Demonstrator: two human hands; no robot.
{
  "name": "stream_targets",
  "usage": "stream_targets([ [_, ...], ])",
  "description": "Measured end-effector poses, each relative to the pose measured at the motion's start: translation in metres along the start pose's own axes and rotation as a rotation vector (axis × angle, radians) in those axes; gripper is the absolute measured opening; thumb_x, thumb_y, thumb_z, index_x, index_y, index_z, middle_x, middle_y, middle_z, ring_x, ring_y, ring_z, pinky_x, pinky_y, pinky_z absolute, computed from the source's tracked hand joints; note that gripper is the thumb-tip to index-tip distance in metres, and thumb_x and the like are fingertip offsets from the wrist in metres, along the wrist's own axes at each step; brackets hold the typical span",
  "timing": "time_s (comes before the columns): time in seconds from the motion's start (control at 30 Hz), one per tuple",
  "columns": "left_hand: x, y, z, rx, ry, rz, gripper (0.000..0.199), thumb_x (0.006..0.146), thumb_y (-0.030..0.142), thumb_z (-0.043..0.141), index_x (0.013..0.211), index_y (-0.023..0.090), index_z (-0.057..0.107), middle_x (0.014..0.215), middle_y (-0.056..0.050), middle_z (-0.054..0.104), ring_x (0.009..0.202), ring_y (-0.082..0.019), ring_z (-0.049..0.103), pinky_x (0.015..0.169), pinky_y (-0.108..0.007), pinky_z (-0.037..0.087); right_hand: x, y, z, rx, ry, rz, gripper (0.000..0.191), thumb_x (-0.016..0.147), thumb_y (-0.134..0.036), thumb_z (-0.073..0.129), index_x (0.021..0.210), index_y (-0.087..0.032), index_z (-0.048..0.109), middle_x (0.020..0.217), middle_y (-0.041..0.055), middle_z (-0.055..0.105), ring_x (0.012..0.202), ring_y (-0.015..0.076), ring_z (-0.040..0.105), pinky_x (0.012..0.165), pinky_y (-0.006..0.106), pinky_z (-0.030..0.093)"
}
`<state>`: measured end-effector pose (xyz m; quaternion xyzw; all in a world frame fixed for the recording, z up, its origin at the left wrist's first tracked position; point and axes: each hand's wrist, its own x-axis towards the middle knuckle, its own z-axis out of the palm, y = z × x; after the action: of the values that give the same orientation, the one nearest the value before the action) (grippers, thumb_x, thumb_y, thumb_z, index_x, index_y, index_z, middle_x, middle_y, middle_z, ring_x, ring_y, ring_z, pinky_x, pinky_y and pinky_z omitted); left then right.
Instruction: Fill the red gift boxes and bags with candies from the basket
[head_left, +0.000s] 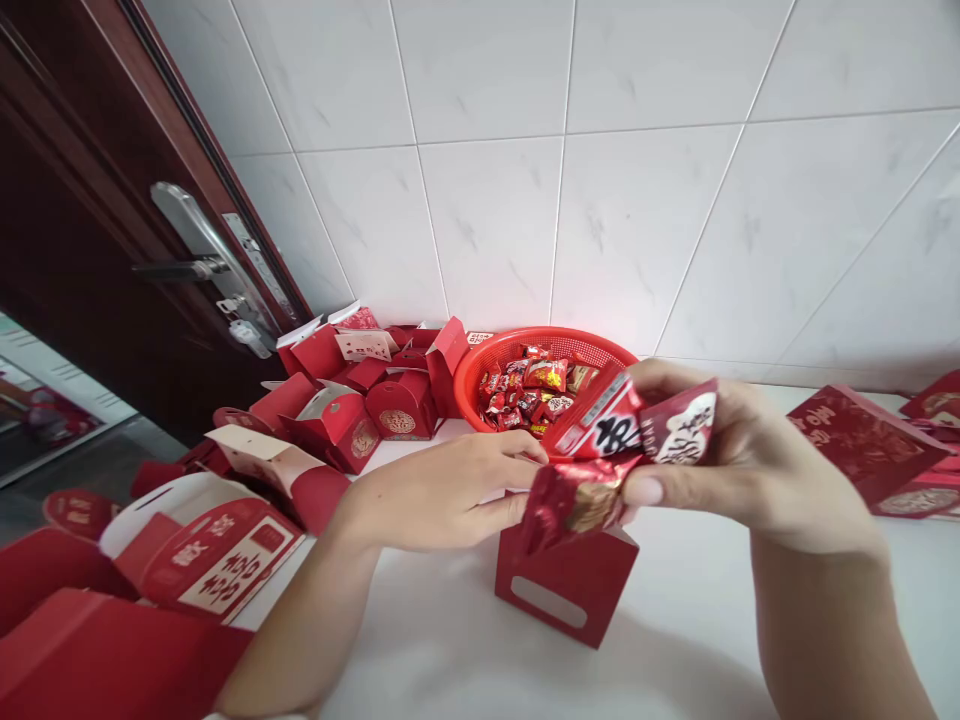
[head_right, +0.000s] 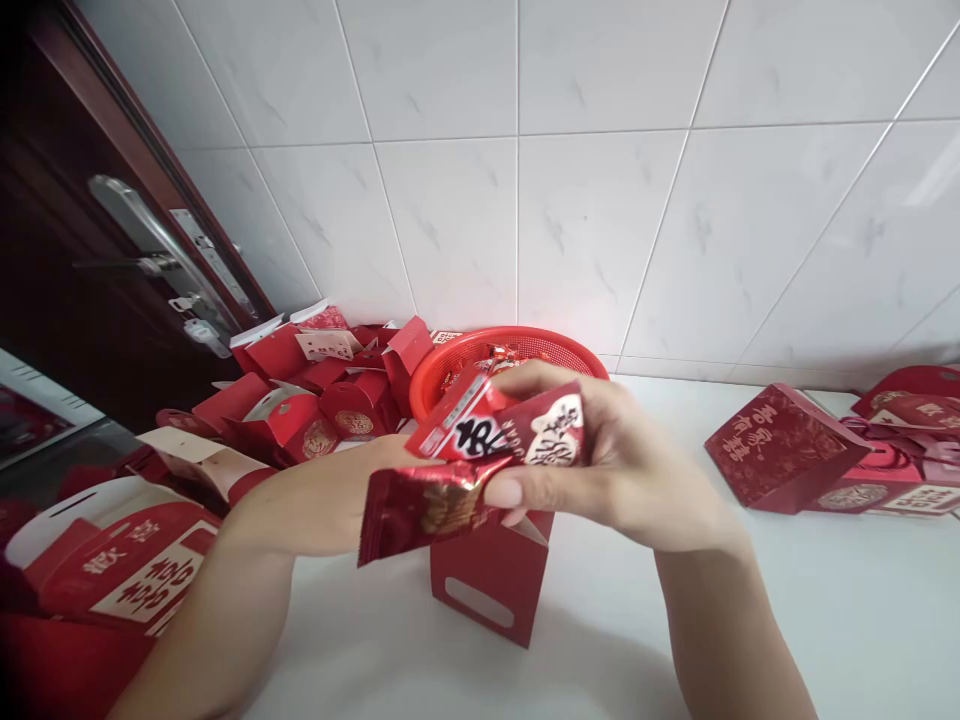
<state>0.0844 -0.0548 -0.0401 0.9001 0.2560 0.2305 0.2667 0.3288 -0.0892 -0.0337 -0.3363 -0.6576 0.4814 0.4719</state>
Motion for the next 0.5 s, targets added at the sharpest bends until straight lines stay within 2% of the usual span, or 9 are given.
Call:
stream_targets([
  [0.1, 0.006, -0.008, 0.002, -0.106, -0.201, -0.016, 0.012, 0.089, 0.015, 0.06, 0.081, 0.021, 0.066, 0.087, 0.002, 0.071, 0.079, -0.017, 0.066, 0.067, -0.023, 0.05, 0.0, 0.002, 0.01, -0.181, -0.07, -0.029, 0.034, 0.077, -0.03, 0.084, 0.109, -0.029, 0.073, 0.083, 0.0012, 0.074, 0.062, 0.0208, 0.068, 0.055, 0.033, 0.059],
  [0.2, 0.008, -0.016, 0.005, -0.164, -0.106, -0.18, 0.013, 0.085, 0.024, 0.066, 0.074, 0.018, 0.063, 0.075, 0.002, 0.065, 0.073, -0.017, 0.061, 0.061, -0.024, 0.047, 0.002, 0.004, 0.018, -0.375, -0.023, -0.084, 0.029, 0.082, -0.03, 0.078, 0.11, -0.031, 0.073, 0.09, 0.001, 0.075, 0.059, 0.0188, 0.066, 0.05, 0.03, 0.054],
  [0.27, 0.008, -0.021, 0.007, -0.184, -0.045, -0.241, 0.019, 0.084, 0.029, 0.068, 0.07, 0.016, 0.063, 0.069, 0.002, 0.063, 0.07, -0.018, 0.059, 0.059, -0.024, 0.046, 0.001, 0.007, 0.022, -0.451, 0.014, -0.122, 0.026, 0.085, -0.03, 0.075, 0.111, -0.031, 0.071, 0.096, 0.0018, 0.076, 0.066, 0.0209, 0.069, 0.055, 0.031, 0.056],
  [0.37, 0.008, -0.025, 0.01, -0.183, 0.013, -0.233, 0.023, 0.079, 0.033, 0.073, 0.068, 0.016, 0.064, 0.068, 0.001, 0.063, 0.067, -0.017, 0.059, 0.058, -0.025, 0.045, 0.001, 0.011, 0.026, -0.519, 0.064, -0.158, 0.029, 0.087, -0.031, 0.072, 0.116, -0.031, 0.068, 0.098, 0.002, 0.075, 0.074, 0.0223, 0.071, 0.063, 0.032, 0.058],
  [0.5, 0.007, -0.022, 0.012, -0.21, 0.016, -0.256, 0.008, 0.08, 0.028, 0.071, 0.081, 0.02, 0.071, 0.078, 0.0, 0.071, 0.075, -0.02, 0.065, 0.063, -0.027, 0.049, 0.005, 0.018, 0.025, -0.515, 0.105, -0.164, 0.03, 0.088, -0.034, 0.071, 0.117, -0.028, 0.065, 0.101, 0.0026, 0.074, 0.085, 0.0236, 0.071, 0.072, 0.034, 0.059],
])
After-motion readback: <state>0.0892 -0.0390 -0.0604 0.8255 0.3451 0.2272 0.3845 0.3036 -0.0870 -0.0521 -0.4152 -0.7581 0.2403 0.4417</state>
